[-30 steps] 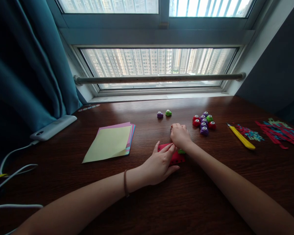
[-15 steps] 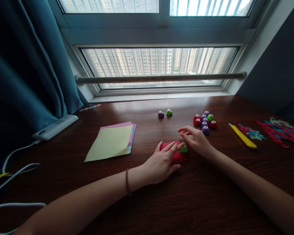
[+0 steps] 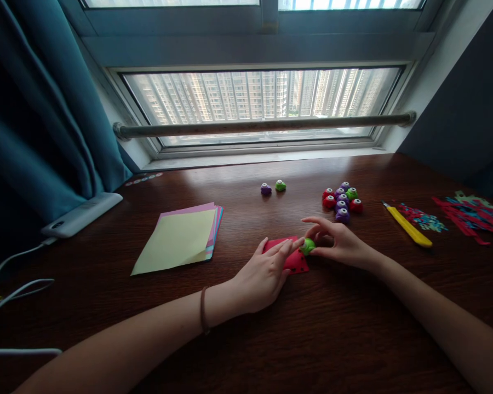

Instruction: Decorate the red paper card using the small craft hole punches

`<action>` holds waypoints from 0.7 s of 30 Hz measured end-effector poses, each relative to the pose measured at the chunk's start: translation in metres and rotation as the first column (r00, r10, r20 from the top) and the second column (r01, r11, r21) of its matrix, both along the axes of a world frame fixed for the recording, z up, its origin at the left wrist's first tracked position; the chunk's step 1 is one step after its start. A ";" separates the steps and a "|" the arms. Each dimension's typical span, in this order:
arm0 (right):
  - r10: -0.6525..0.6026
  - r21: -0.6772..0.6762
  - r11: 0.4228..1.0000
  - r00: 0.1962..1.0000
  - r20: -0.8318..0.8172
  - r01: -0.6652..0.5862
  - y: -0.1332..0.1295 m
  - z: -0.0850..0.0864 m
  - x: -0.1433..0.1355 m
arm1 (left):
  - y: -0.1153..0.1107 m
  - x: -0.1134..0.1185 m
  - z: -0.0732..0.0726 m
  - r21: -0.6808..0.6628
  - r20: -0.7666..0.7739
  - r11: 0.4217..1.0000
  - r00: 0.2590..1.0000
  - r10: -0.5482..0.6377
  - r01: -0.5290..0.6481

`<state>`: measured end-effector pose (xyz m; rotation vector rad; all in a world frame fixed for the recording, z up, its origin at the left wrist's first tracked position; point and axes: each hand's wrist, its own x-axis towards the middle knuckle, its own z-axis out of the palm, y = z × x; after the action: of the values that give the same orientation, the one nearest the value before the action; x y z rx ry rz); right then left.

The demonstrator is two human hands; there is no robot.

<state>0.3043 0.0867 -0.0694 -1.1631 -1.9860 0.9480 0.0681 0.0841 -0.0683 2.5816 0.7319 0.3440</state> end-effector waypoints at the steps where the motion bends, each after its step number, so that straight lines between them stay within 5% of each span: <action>1: -0.011 -0.014 1.000 1.000 0.003 0.011 0.001 0.001 0.005 | 0.000 0.000 0.000 -0.003 0.001 1.000 1.000 0.007 -0.007; 9: -0.288 0.136 0.953 0.946 0.151 0.269 0.017 0.003 0.041 | 0.002 0.000 -0.002 0.004 -0.012 0.999 0.999 0.032 -0.032; 16: -0.566 0.510 0.784 0.744 0.355 0.354 0.023 -0.012 0.053 | 0.002 0.000 -0.001 0.017 -0.042 0.999 0.999 0.028 -0.027; 21: -0.661 0.631 0.703 0.629 0.409 0.328 0.028 -0.024 0.054 | 0.001 -0.001 -0.002 0.030 -0.048 0.999 0.999 0.023 -0.022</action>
<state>0.3583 0.1143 -0.0934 -1.7197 -1.9683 -0.3192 0.0669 0.0853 -0.0705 2.6198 0.7791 0.3019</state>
